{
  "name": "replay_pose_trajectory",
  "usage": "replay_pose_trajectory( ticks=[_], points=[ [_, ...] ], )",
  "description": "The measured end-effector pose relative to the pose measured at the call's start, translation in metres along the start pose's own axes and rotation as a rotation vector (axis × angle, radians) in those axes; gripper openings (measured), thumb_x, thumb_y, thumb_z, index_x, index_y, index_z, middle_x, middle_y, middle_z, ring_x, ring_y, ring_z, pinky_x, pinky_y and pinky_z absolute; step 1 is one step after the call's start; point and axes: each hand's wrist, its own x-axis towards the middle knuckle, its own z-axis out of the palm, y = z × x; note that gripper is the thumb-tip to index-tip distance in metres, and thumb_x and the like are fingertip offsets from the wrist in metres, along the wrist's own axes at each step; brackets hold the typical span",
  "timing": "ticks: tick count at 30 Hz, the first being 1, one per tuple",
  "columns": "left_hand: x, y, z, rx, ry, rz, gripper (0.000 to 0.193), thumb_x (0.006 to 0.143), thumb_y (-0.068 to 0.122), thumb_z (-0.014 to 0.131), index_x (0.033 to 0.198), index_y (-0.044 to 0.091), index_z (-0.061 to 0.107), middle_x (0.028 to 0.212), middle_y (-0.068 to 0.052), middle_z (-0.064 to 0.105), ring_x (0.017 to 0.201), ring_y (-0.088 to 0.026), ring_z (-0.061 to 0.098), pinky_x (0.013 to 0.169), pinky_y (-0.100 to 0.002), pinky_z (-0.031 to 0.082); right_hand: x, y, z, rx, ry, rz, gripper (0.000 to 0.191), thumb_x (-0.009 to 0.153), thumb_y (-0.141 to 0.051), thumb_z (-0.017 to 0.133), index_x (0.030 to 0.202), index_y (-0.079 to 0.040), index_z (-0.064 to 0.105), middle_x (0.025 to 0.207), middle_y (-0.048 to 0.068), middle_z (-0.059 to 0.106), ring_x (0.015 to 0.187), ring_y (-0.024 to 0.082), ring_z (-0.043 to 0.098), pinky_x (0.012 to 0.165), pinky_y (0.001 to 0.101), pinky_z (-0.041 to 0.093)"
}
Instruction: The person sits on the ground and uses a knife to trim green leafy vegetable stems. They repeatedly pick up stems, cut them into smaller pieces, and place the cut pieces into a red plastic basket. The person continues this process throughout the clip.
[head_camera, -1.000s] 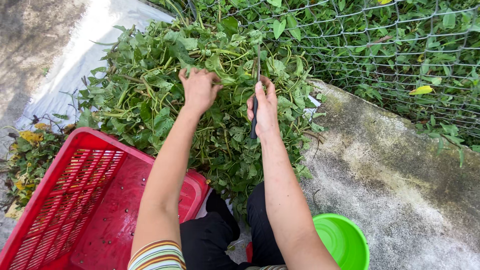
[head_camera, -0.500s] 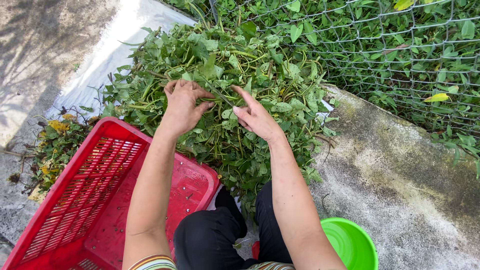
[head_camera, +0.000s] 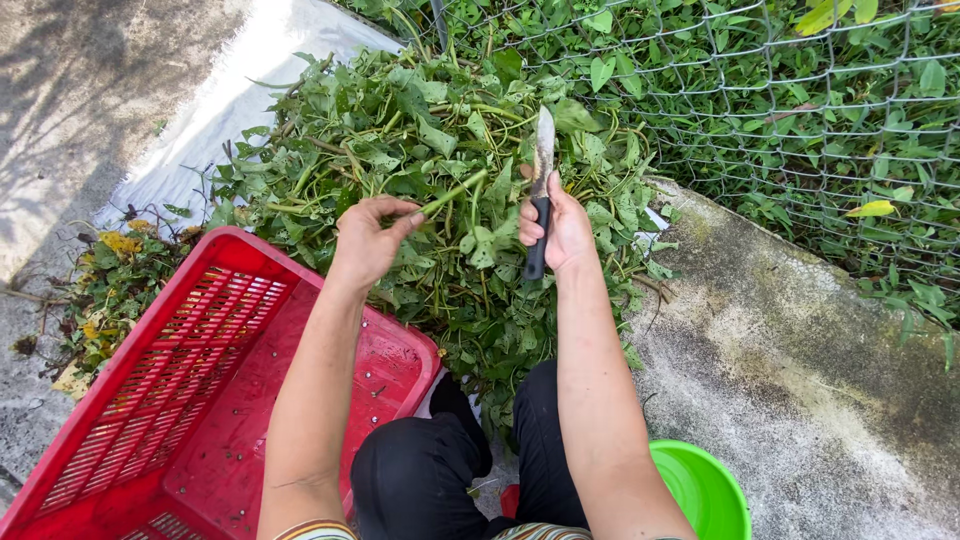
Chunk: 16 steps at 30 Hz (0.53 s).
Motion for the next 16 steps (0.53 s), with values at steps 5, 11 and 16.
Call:
replay_pose_trajectory(
  ticks=[5, 11, 16],
  points=[
    [0.016, -0.023, 0.009, -0.495, -0.024, -0.108, 0.017, 0.09, 0.008, 0.078, 0.106, 0.002, 0.078, 0.09, -0.001, 0.074, 0.079, -0.008, 0.06, 0.073, -0.025, 0.049, -0.004, 0.015, 0.011, 0.005, -0.331, 0.107, 0.045, 0.113, -0.043, 0.04, 0.14, -0.007, 0.046, 0.075, 0.009, 0.056, 0.052, 0.014, 0.047, 0.049, 0.0299, 0.041],
    [0.008, -0.047, 0.019, -0.618, -0.086, -0.159, 0.014, 0.092, 0.007, 0.075, 0.104, 0.002, 0.077, 0.089, -0.001, 0.071, 0.078, -0.008, 0.06, 0.072, -0.025, 0.051, 0.008, 0.041, 0.013, -0.027, -0.352, 0.102, 0.05, 0.112, -0.043, 0.047, 0.142, -0.003, 0.054, 0.075, 0.006, 0.055, 0.053, 0.013, 0.048, 0.051, 0.0302, 0.041],
    [0.0, -0.076, 0.003, -0.217, -0.058, -0.06, 0.016, 0.091, 0.013, 0.078, 0.105, 0.005, 0.077, 0.094, -0.004, 0.075, 0.088, -0.012, 0.064, 0.085, -0.03, 0.051, 0.036, 0.066, -0.015, -0.707, 0.13, -0.058, 0.045, 0.111, -0.04, 0.052, 0.133, -0.003, 0.063, 0.067, 0.004, 0.051, 0.047, 0.011, 0.041, 0.042, 0.0302, 0.033]
  ],
)
